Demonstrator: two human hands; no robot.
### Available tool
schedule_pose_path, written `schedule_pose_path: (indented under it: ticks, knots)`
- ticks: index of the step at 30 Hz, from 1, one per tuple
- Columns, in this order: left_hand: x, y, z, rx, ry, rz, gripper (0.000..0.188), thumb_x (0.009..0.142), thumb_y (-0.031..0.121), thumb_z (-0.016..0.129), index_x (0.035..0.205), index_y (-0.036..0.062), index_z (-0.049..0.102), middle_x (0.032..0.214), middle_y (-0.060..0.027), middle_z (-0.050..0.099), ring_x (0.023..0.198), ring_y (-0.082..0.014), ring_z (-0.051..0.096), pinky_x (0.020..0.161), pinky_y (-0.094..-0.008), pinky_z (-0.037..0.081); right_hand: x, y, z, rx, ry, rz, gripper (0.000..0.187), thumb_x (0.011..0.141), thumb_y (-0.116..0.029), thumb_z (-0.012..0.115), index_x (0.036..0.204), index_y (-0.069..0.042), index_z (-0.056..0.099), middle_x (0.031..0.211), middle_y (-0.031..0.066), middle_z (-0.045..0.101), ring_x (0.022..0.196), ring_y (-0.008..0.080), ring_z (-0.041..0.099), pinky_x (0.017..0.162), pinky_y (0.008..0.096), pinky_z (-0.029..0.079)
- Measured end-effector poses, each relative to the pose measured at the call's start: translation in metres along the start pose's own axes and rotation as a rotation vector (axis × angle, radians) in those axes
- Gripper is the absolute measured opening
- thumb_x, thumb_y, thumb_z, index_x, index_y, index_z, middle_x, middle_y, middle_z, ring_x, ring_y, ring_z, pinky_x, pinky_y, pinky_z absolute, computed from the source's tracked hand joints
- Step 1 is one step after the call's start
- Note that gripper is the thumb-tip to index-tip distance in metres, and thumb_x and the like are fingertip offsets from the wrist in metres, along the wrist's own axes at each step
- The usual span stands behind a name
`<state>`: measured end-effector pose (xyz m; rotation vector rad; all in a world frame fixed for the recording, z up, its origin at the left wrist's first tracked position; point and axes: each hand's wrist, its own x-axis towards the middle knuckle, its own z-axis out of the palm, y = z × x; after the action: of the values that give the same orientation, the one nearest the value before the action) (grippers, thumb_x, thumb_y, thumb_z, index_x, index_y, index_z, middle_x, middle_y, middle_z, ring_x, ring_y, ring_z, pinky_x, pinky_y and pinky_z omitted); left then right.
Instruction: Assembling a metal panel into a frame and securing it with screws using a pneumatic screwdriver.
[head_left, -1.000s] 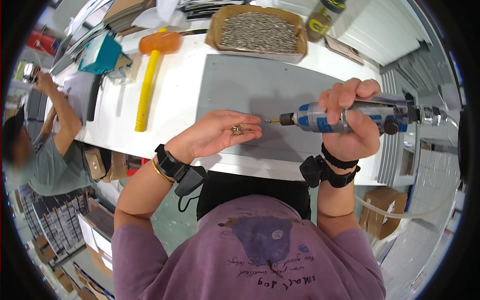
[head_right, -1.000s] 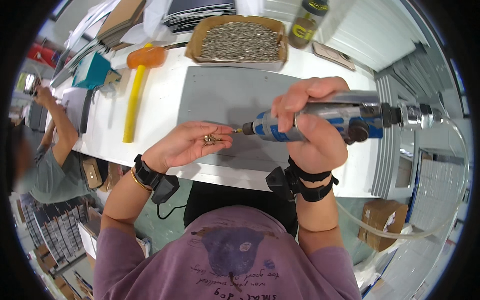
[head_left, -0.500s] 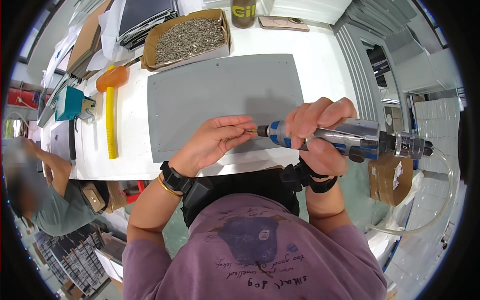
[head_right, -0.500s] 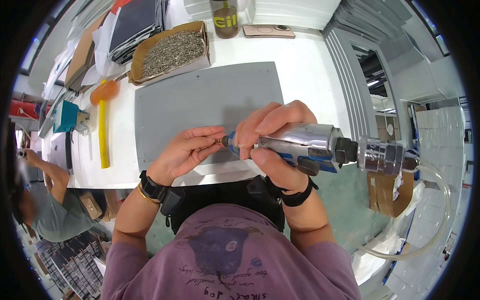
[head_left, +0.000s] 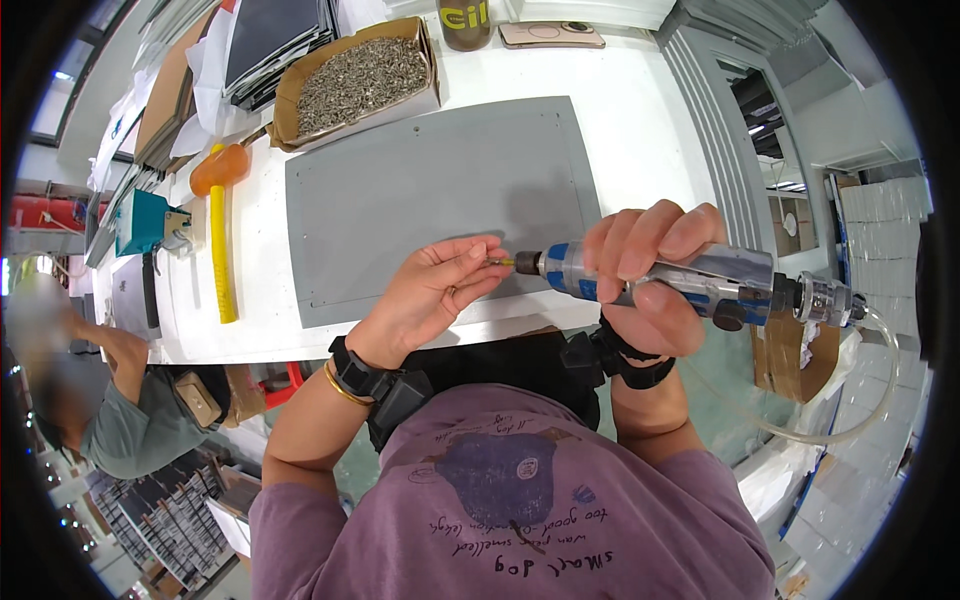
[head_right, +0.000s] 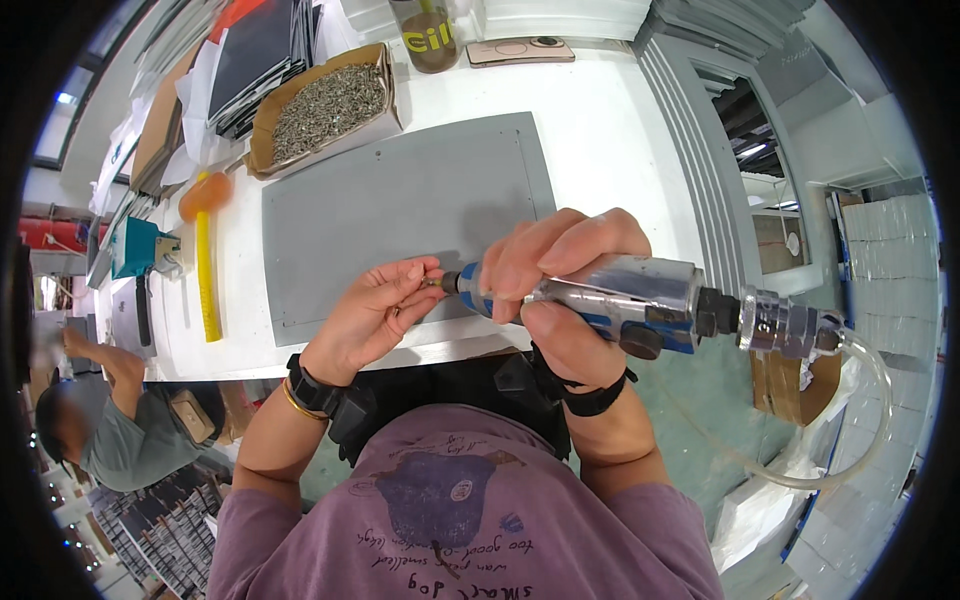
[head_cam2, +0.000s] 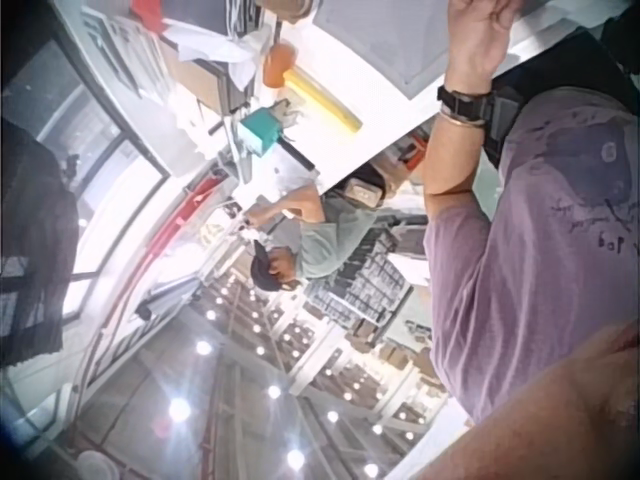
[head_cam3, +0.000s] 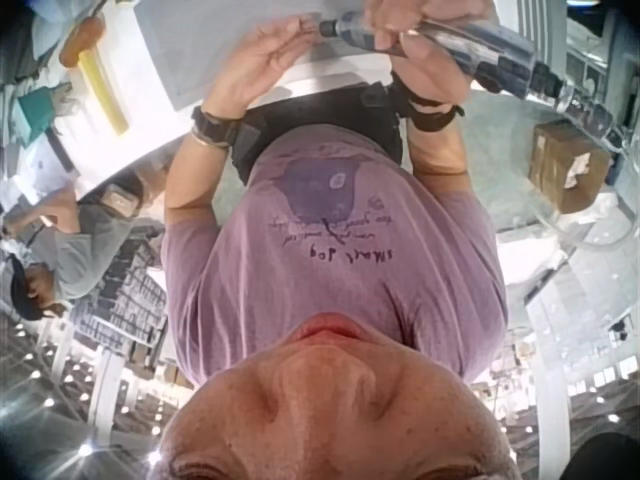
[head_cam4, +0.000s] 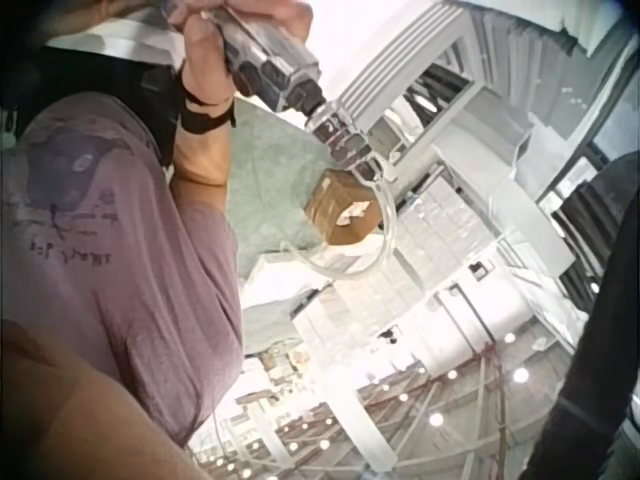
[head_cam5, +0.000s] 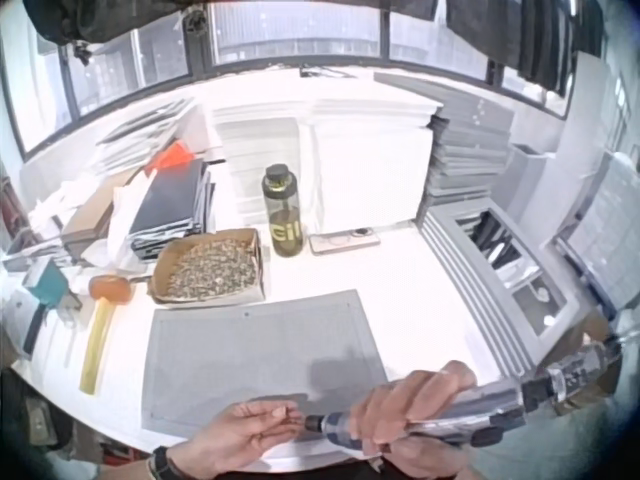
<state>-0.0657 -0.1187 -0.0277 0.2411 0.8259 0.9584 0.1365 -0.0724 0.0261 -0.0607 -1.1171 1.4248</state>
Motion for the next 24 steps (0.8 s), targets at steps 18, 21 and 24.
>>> schedule_pose_path:
  ticks: [18,21,24]
  knots:
    - [0.008,-0.016,0.022,0.008,0.153,0.154,0.029,0.091,0.020,0.052,0.110,-0.0021,0.053,0.102,-0.0087,0.059,0.089,-0.0120,0.060,0.081,-0.0221,0.052,-0.009,0.013,-0.015,-0.015,0.161,-0.087,0.028,0.077,-0.007,0.060,0.102,-0.009,0.046,0.087,0.0092,0.055,0.064,0.0177,0.055,0.068,0.0377,0.043]
    - [0.013,-0.016,0.026,-0.020,0.141,0.159,0.032,0.092,0.023,0.049,0.112,-0.0021,0.051,0.103,-0.0085,0.059,0.090,-0.0121,0.060,0.081,-0.0220,0.052,-0.005,0.014,-0.018,-0.014,0.167,-0.097,0.028,0.077,-0.007,0.059,0.101,-0.009,0.046,0.087,0.0091,0.056,0.063,0.0177,0.055,0.067,0.0375,0.043]
    - [0.020,-0.012,0.028,-0.038,0.117,0.122,0.038,0.094,0.028,0.044,0.116,-0.0025,0.048,0.102,-0.0083,0.059,0.092,-0.0125,0.059,0.083,-0.0212,0.051,-0.002,0.012,-0.023,-0.023,0.187,-0.105,0.028,0.076,-0.006,0.059,0.101,-0.008,0.046,0.086,0.0091,0.055,0.063,0.0178,0.054,0.066,0.0375,0.043]
